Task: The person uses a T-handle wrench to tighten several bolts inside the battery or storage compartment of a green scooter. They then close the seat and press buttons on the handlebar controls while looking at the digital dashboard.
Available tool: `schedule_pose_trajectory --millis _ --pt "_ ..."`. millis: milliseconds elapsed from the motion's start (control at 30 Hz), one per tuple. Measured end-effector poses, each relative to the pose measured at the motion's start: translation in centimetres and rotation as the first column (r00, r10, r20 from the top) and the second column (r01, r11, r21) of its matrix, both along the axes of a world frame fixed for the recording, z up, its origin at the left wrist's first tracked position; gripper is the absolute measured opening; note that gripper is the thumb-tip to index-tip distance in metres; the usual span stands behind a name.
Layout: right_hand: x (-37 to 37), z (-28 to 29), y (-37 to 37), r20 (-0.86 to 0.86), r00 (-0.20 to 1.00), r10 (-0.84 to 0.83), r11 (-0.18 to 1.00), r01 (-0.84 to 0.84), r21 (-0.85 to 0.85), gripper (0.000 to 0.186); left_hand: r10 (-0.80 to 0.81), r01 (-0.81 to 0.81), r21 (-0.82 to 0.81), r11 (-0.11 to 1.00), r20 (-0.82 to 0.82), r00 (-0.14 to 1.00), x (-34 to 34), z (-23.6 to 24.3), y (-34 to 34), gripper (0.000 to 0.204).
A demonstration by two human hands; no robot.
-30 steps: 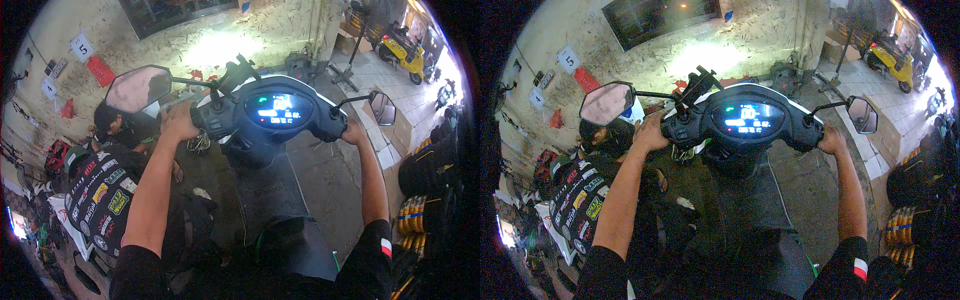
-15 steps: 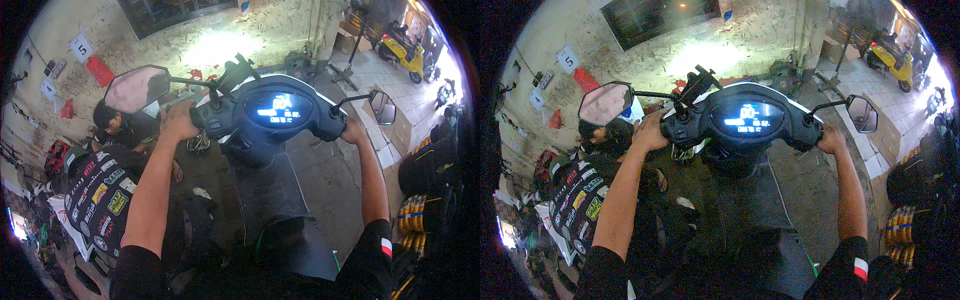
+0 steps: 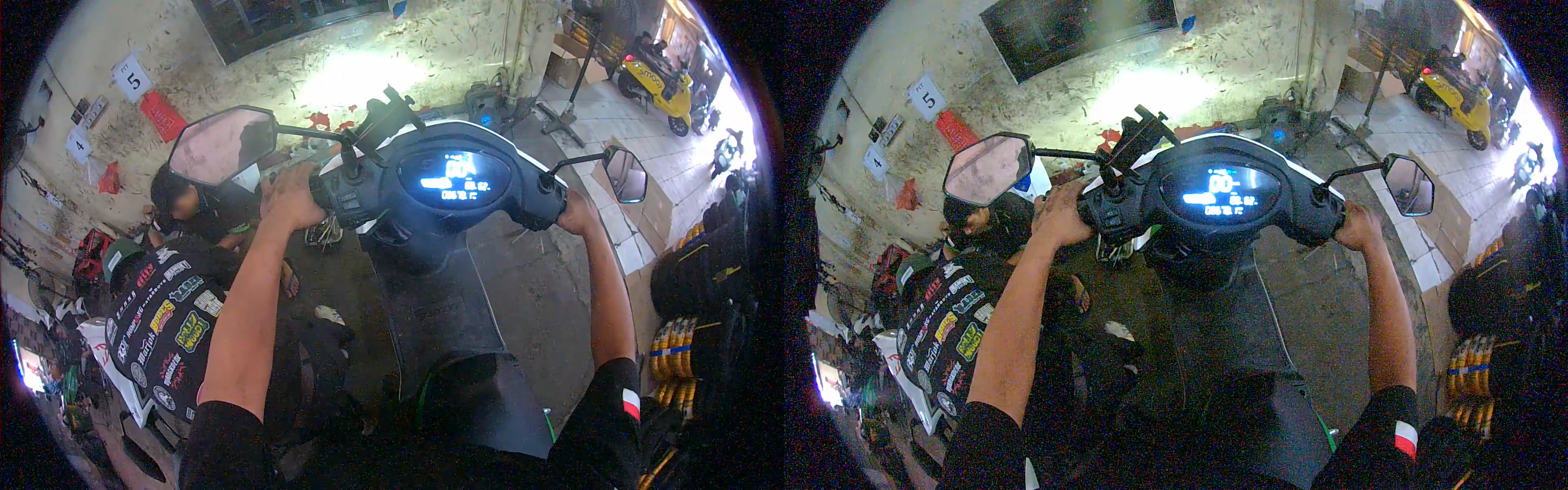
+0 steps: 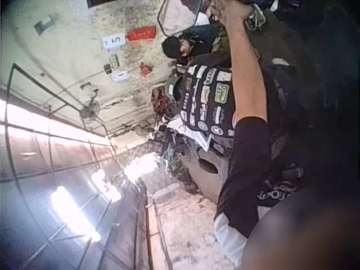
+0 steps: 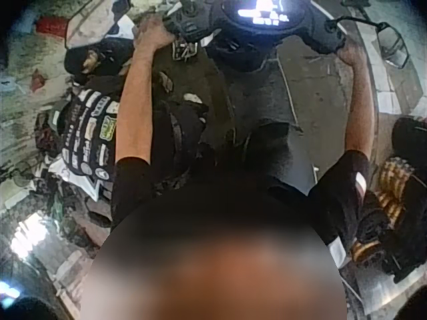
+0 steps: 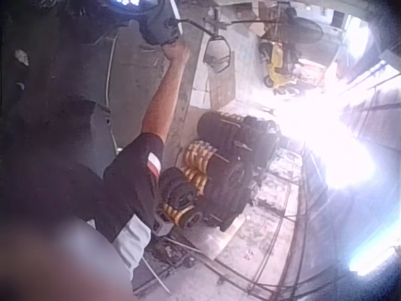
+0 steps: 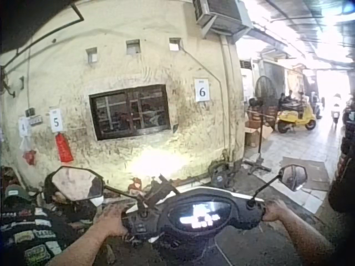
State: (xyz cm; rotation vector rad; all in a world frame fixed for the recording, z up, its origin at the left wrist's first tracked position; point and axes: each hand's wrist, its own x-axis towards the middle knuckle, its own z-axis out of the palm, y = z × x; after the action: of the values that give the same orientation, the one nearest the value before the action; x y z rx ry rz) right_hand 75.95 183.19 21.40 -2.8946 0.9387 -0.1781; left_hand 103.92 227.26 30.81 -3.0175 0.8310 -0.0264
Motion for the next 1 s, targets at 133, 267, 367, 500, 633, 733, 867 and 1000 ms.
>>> schedule_pose_trajectory --millis 133,267,367,500,633,733,867,1000 --pt "-0.4 -0.4 -0.8 -0.002 1.0 0.006 1.0 -0.006 -0.01 0.042 0.0 0.001 0.036 0.999 -0.019 1.0 0.1 0.1 -0.4 0.086" --pt "-0.4 -0.4 -0.8 0.02 0.999 0.035 0.997 -0.034 -0.065 0.043 -0.014 0.014 0.008 1.0 -0.003 1.0 0.0 0.1 -0.3 0.085" --pt "-0.1 0.2 0.0 0.015 1.0 0.022 1.0 -0.022 -0.003 0.044 -0.006 0.006 0.025 1.0 -0.002 1.0 0.3 -0.3 0.0 0.085" --pt "-0.3 0.1 0.1 0.049 0.999 0.006 1.0 -0.007 0.022 0.045 -0.025 0.025 0.007 1.0 -0.002 1.0 0.3 -0.4 0.0 0.085" --pt "-0.3 0.3 0.5 0.048 0.999 -0.022 1.0 0.021 0.01 0.046 -0.021 0.021 0.018 1.0 -0.011 1.0 0.2 -0.1 0.0 0.085" --pt "-0.3 0.4 0.6 0.056 0.998 -0.005 1.0 0.006 -0.02 0.047 -0.02 0.022 -0.039 0.999 0.051 0.998 0.0 -0.6 0.1 0.077" --pt "0.0 1.3 1.4 -0.015 0.999 -0.04 0.999 0.04 0.031 0.046 -0.041 0.043 -0.045 0.998 0.04 0.998 -0.1 -0.4 0.2 0.076" --pt "-0.1 0.9 0.9 -0.016 0.999 -0.047 0.999 0.047 0.014 0.047 -0.028 0.028 -0.005 1.0 0.018 0.999 0.1 -0.4 0.1 0.079"
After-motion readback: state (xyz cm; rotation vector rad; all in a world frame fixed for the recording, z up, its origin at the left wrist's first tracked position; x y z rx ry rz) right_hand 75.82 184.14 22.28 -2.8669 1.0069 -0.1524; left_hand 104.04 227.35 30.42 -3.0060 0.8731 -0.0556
